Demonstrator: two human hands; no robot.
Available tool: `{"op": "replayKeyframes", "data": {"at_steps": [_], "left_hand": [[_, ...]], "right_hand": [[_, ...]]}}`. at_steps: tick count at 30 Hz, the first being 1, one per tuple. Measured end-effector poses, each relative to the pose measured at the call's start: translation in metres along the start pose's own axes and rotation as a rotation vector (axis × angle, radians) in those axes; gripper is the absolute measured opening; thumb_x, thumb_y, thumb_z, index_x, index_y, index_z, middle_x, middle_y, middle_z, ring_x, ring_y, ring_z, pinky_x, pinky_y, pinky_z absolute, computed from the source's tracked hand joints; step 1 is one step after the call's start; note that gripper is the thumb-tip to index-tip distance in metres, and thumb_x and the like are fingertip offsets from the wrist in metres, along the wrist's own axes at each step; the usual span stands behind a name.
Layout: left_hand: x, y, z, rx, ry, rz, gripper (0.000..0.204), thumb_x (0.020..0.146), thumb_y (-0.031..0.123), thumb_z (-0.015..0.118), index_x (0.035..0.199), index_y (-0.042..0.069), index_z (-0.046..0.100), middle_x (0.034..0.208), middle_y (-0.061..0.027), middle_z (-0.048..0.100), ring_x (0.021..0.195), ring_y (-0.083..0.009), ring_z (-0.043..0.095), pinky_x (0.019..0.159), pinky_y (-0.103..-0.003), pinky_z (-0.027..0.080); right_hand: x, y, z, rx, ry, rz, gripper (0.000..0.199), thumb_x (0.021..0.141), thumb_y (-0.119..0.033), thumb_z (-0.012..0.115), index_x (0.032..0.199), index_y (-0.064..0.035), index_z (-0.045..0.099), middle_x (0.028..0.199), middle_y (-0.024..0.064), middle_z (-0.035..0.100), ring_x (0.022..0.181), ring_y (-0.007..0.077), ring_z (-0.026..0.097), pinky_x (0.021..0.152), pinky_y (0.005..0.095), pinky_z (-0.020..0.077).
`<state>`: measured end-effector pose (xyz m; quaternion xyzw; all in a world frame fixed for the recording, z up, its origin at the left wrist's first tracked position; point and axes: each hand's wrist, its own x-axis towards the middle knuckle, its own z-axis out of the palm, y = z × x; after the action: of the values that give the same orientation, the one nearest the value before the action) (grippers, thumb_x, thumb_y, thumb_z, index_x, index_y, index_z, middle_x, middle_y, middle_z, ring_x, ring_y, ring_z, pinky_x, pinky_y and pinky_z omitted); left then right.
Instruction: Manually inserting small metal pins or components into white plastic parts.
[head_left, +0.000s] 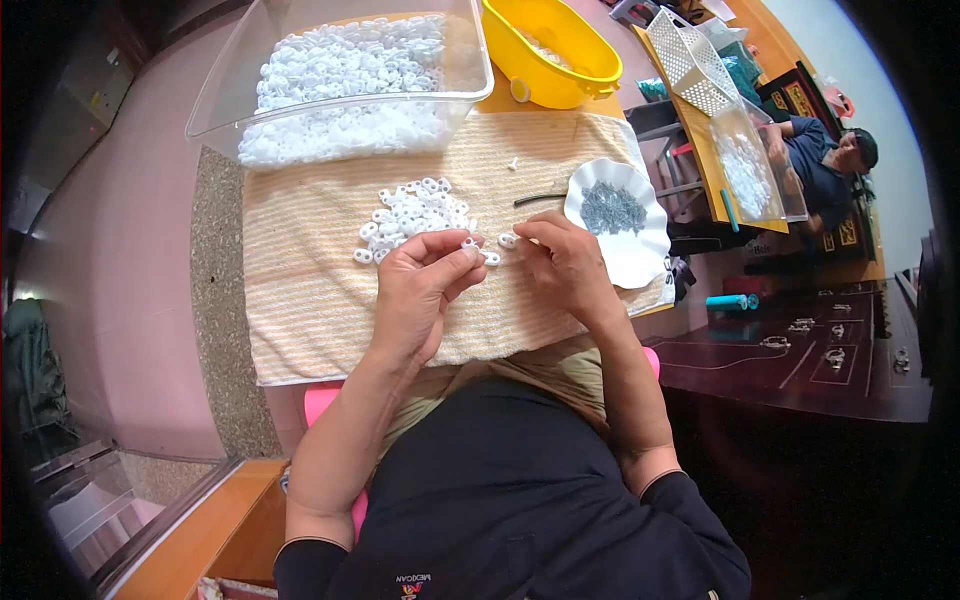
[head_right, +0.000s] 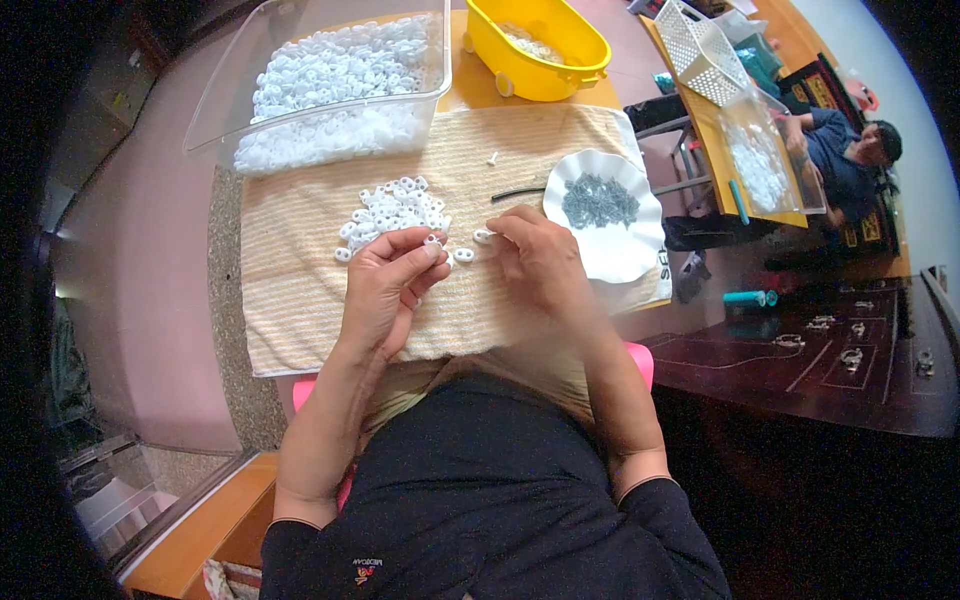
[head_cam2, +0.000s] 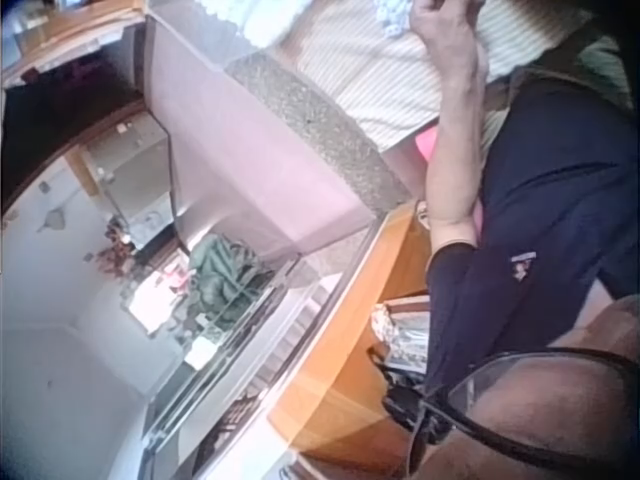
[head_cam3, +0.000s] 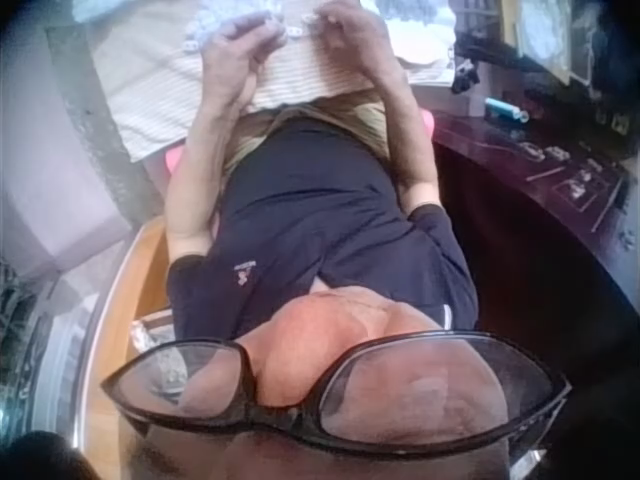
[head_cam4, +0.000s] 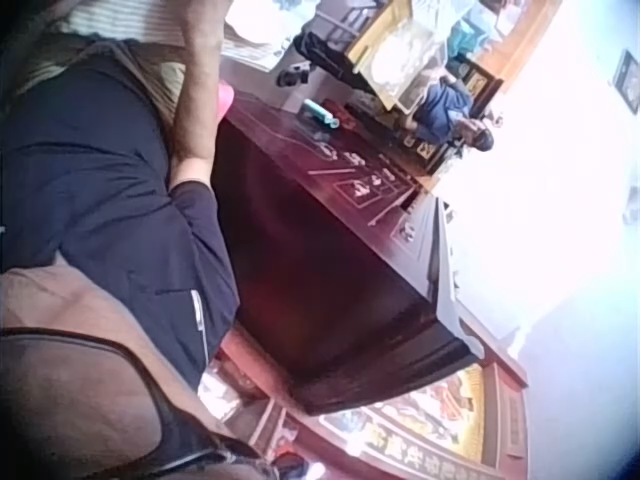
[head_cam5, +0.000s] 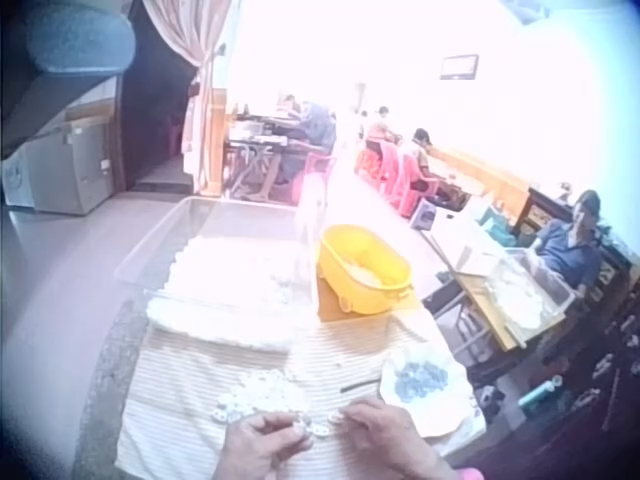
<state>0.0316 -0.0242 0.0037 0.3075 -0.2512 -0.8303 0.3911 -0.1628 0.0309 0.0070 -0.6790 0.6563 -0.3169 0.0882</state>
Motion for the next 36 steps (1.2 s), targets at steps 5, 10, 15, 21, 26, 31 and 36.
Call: {"op": "replayKeyframes", "data": {"at_steps": [5,10,15,21,26,31,36], "left_hand": [[0.0,0.0,0.0,0.001,0.002,-0.002,0.017,0.084,-0.002,0.065,0.101,-0.004,0.061,0.097,-0.0126,0.066,0.08,-0.0145,0.065,0.073,-0.025,0.057],[0.002,-0.002,-0.001,-0.005,0.005,-0.002,0.019,0.083,-0.002,0.065,0.101,-0.003,0.061,0.098,-0.0135,0.067,0.08,-0.0157,0.066,0.073,-0.026,0.058],[0.0,0.0,0.001,-0.002,0.009,-0.008,0.017,0.083,-0.003,0.065,0.1,-0.005,0.061,0.095,-0.0124,0.066,0.078,-0.0148,0.065,0.072,-0.025,0.057],[-0.001,-0.002,0.002,-0.002,0.004,-0.001,0.017,0.083,-0.002,0.065,0.1,-0.005,0.061,0.093,-0.0118,0.066,0.078,-0.0148,0.065,0.071,-0.025,0.057],[0.0,-0.004,-0.001,0.004,-0.005,-0.009,0.018,0.083,-0.002,0.065,0.1,-0.003,0.061,0.097,-0.0128,0.067,0.079,-0.0156,0.065,0.073,-0.026,0.057],[-0.001,-0.002,0.001,0.007,-0.009,-0.011,0.017,0.083,-0.002,0.065,0.1,-0.003,0.062,0.097,-0.0129,0.067,0.079,-0.0154,0.065,0.073,-0.026,0.057],[0.0,-0.003,0.001,0.015,0.002,-0.012,0.017,0.083,-0.002,0.065,0.1,-0.003,0.061,0.097,-0.0132,0.066,0.079,-0.0153,0.065,0.073,-0.026,0.057]], "right_hand": [[0.002,-0.003,0.001,-0.018,-0.057,0.033,0.015,0.081,-0.006,0.064,0.095,-0.0019,0.065,0.093,0.0129,0.064,0.08,0.0321,0.064,0.069,0.0356,0.0501],[0.006,-0.007,0.004,-0.088,-0.144,0.047,0.014,0.082,-0.009,0.064,0.095,-0.0027,0.064,0.092,0.0124,0.062,0.082,0.0321,0.062,0.071,0.0369,0.049],[0.007,-0.011,0.004,-0.09,-0.166,0.08,0.01,0.083,-0.011,0.063,0.09,-0.0038,0.061,0.09,0.0127,0.061,0.081,0.0326,0.061,0.07,0.0388,0.048],[0.004,-0.008,0.005,-0.082,-0.181,0.028,0.011,0.083,-0.012,0.063,0.091,-0.0055,0.062,0.086,0.0129,0.061,0.079,0.0332,0.061,0.068,0.0395,0.0479],[0.002,-0.011,0.002,-0.059,-0.21,0.01,0.015,0.083,-0.011,0.063,0.098,-0.0074,0.064,0.086,0.0126,0.06,0.078,0.0341,0.06,0.068,0.0405,0.048],[0.002,-0.01,-0.002,-0.044,-0.248,0.007,0.018,0.083,-0.009,0.062,0.101,-0.008,0.065,0.086,0.0119,0.059,0.079,0.0342,0.06,0.068,0.0409,0.0478],[0.005,-0.003,0.003,0.017,-0.2,-0.002,0.023,0.081,-0.007,0.066,0.104,-0.004,0.063,0.081,0.013,0.061,0.07,0.0291,0.061,0.065,0.0351,0.0489]]}}
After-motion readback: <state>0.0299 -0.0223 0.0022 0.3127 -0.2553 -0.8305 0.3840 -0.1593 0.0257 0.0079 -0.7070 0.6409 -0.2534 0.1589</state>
